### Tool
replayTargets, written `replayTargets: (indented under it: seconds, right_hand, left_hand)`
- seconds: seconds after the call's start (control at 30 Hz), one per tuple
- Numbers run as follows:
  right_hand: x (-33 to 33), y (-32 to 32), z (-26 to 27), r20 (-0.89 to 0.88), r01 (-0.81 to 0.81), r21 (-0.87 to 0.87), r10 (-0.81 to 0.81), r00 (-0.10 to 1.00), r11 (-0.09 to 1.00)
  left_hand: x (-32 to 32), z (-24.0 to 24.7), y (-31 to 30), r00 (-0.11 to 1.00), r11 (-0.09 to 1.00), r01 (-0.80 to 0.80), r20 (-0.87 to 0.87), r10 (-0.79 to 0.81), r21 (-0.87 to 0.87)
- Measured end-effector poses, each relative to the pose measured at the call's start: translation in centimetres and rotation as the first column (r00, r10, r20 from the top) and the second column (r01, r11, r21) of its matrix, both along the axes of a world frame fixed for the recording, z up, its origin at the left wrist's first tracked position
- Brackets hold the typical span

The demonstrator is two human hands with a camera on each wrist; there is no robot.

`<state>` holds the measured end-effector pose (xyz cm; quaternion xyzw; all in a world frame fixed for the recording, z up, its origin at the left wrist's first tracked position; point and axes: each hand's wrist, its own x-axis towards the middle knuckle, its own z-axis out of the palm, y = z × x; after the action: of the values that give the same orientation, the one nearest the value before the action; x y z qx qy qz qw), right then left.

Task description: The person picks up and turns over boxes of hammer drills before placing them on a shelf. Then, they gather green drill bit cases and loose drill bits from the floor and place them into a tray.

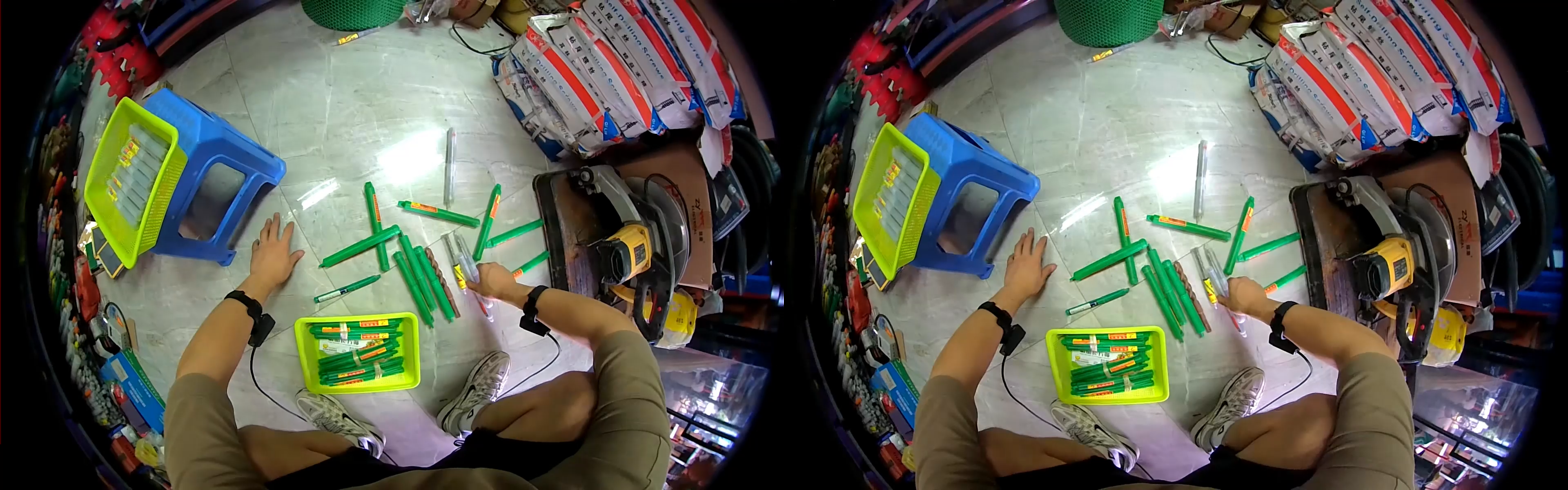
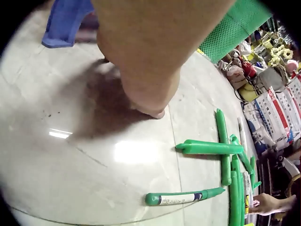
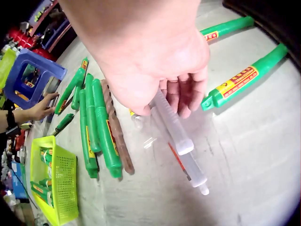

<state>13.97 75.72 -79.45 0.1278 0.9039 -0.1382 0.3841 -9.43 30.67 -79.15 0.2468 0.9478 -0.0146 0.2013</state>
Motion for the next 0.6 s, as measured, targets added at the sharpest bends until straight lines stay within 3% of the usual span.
replayTargets:
  seconds: [0.33, 0.4, 0.53, 0.6]
  right_hand:
    - [-0.1, 0.0, 0.7, 0.015, 0.014, -0.015, -0.014, 1.0, 1.0]
    - [0.1, 0.5, 0.1, -0.007, -0.072, -0.041, 0.071, 0.997, 0.997]
    - [-0.3, 1.1, 0.3, -0.043, -0.094, -0.068, 0.091, 0.995, 0.993]
    - [-0.9, 1.6, 0.3, 0.107, 0.252, -0.338, -0.229, 0.967, 0.907]
  left_hand:
    - [0.2, -0.2, 0.1, 1.0, 0.999, 0.009, 0.007, -0.009, -0.035]
    - [0.2, -0.3, 0.1, 1.0, 0.999, 0.014, -0.003, -0.014, -0.044]
    - [0.0, -0.1, -0.3, 1.0, 0.999, 0.017, -0.009, -0.017, -0.041]
    - [-0.2, 0.2, -0.7, 0.999, 0.999, 0.036, 0.007, -0.036, -0.018]
